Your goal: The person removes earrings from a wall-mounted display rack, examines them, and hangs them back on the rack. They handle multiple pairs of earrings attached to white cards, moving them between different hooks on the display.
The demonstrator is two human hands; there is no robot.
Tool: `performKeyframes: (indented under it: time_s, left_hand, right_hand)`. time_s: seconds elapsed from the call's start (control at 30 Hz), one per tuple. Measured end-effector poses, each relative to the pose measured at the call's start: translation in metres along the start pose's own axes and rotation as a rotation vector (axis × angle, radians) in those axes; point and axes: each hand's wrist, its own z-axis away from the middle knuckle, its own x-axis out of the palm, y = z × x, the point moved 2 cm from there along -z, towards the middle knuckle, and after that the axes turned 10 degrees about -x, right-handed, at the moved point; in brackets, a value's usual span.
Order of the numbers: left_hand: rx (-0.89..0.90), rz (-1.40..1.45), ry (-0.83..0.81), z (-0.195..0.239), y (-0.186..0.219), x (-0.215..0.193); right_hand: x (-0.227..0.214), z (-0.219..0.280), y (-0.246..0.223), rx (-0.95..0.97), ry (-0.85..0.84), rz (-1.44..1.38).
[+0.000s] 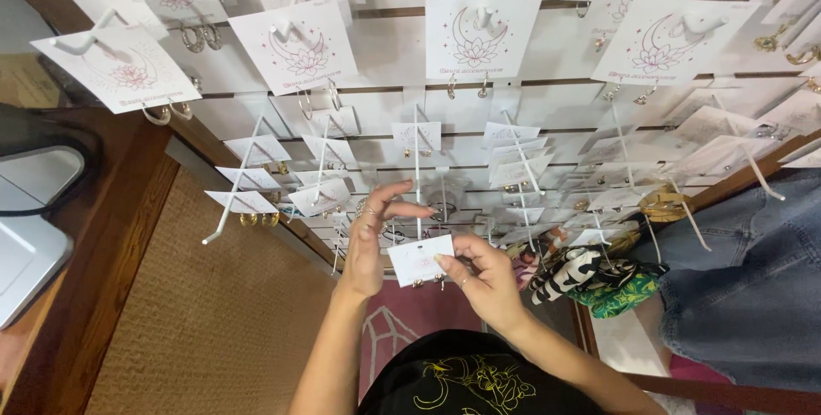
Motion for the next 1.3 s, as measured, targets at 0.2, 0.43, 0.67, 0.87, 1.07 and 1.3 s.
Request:
performKeyframes:
  time_s: [0.2,0.43,0.67,0.87,1.07,1.3]
  left_hand:
    - [-0.045,0.022,-0.064,0.005,0.018,-0.003]
    - [0.123,-0.052,0.178,0.02,0.023,0.008]
    - [-0.099,0.151,0.265,0.048,0.059,0.05]
    - [-0.443,0.344,-0.094,0.047,0.048,0.089]
    - [-0.581,0.381,-0.113,0.049,0.033,0.1]
    - [-0.562,0.253,-0.138,0.046,0.032,0.099]
  right_hand:
    - [-0.008,0.003,-0.018,0.029,-0.165,-0.057]
    - [-0.03,0.008,-0.054,-0.075,-0.195,0.006]
    - [-0.061,0.022,-0.035,0.152,0.187,-0.053]
    - [-0.075,0.027,-0.03,0.179,0.382,-0.137]
    - [-0.084,0.03,-0.027,0.124,0.44,-0.008]
    - [-0.085,0.028,-0.038,0.169,0.35,0.013]
